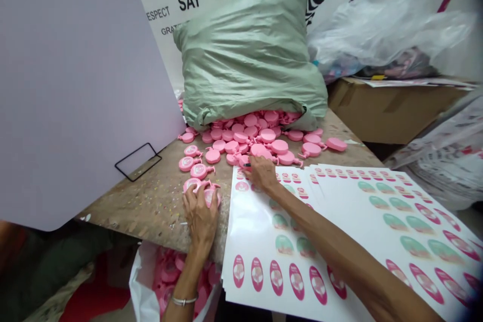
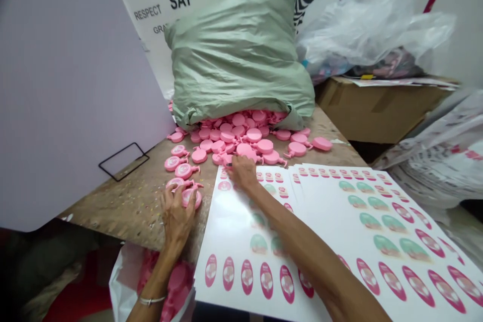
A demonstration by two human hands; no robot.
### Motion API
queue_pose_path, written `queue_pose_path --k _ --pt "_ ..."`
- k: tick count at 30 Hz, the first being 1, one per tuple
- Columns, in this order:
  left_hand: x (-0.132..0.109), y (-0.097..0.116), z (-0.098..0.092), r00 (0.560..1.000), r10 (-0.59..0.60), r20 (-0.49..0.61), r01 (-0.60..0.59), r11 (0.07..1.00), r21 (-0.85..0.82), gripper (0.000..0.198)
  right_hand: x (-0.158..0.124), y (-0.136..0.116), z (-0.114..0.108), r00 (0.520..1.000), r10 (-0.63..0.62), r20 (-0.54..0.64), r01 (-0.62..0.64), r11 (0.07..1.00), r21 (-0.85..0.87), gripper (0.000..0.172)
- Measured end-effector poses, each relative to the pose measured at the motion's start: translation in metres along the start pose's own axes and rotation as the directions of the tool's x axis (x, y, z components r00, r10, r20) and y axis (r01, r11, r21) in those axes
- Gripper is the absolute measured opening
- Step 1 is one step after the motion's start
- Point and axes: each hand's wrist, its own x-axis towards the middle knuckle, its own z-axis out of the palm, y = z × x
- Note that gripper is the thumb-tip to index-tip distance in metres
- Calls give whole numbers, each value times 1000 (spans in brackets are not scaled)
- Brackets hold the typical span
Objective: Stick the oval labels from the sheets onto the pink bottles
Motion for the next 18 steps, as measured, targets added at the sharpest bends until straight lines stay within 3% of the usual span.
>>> queue_pose_path --k 3,6,7,9,11,12,13,15,18 --pt "1 12 -2 999 27 27 -19 973 -231 26 10 -2 -6 1000 24 -9 -24 999 44 14" --pt "2 31 1 968 -126 215 220 838 -499 25 -4 -1 -30 998 58 13 -59 992 109 24" --pt "1 39 3 933 -178 314 338 735 -587 28 -14 -2 -39 997 57 47 -63 987 150 32" --pt "-2 56 9 824 -174 539 558 413 -720 36 -38 -7 -56 981 16 196 -81 941 328 44" --pt "-7 69 15 732 -74 677 681 82 -727 37 -62 -11 -66 927 -76 368 -146 829 539 47" --pt "-10 73 17 710 -61 701 701 -21 -712 37 -71 -11 -68 901 -113 419 -184 776 604 46" --pt "-13 74 19 696 -84 713 710 -73 -701 37 -78 -8 -68 898 -105 427 -203 762 615 45" --pt "-15 71 22 675 -193 712 711 -86 -698 41 -83 4 -61 945 20 326 -194 836 513 40" --pt "-10 60 28 654 -262 709 738 15 -675 45 -77 28 -43 977 190 99 -212 927 310 25"
